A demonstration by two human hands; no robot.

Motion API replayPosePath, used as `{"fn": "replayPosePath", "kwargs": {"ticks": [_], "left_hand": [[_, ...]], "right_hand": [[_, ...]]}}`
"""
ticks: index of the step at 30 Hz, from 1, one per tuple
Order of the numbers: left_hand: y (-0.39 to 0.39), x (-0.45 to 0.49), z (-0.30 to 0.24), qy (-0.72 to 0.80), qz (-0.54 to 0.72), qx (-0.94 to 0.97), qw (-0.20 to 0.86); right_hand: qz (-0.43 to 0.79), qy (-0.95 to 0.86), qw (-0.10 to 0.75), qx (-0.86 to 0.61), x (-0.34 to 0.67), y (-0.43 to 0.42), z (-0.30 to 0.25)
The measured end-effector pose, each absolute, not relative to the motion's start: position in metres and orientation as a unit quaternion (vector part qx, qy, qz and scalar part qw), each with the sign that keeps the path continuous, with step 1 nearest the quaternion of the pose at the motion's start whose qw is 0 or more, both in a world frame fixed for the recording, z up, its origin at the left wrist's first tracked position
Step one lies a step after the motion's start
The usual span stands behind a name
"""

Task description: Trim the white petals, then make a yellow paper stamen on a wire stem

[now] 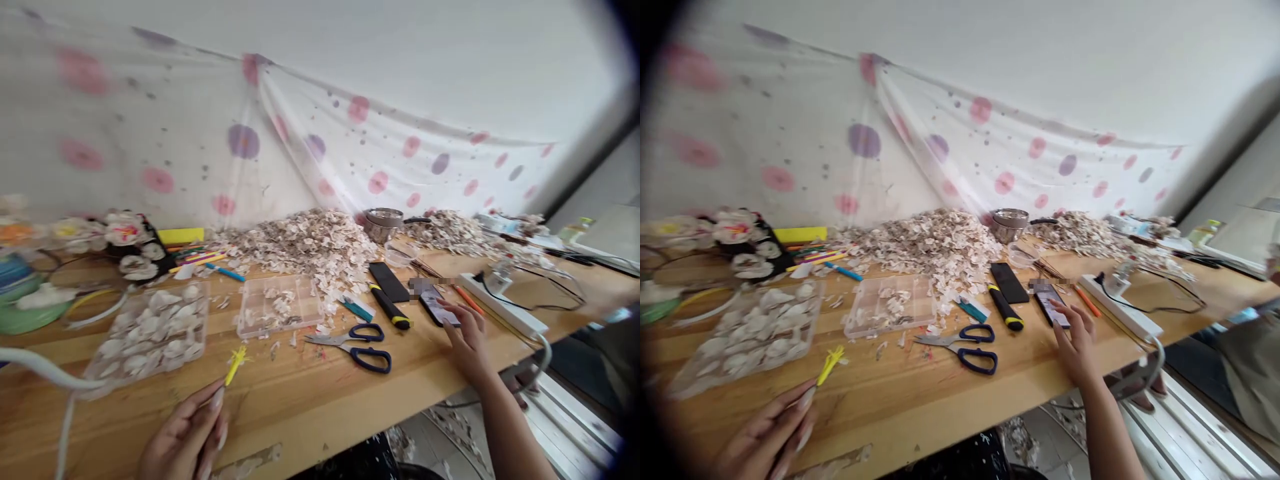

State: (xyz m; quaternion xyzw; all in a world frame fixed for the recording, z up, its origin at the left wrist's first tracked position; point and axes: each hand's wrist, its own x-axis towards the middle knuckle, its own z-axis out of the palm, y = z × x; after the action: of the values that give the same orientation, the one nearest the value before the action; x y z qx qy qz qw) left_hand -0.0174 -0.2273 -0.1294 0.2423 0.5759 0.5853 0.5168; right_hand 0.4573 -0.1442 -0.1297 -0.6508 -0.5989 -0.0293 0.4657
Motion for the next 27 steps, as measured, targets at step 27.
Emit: {"fn": "replayPosePath", "kwargs": {"ticks": [27], "left_hand": [[-0.298,-0.046,-0.067,0.314,0.692,0.273,0.59]], "right_hand": [[0.333,-0.849,0.218,-0.348,-0.144,-0.166,-0.078]]}}
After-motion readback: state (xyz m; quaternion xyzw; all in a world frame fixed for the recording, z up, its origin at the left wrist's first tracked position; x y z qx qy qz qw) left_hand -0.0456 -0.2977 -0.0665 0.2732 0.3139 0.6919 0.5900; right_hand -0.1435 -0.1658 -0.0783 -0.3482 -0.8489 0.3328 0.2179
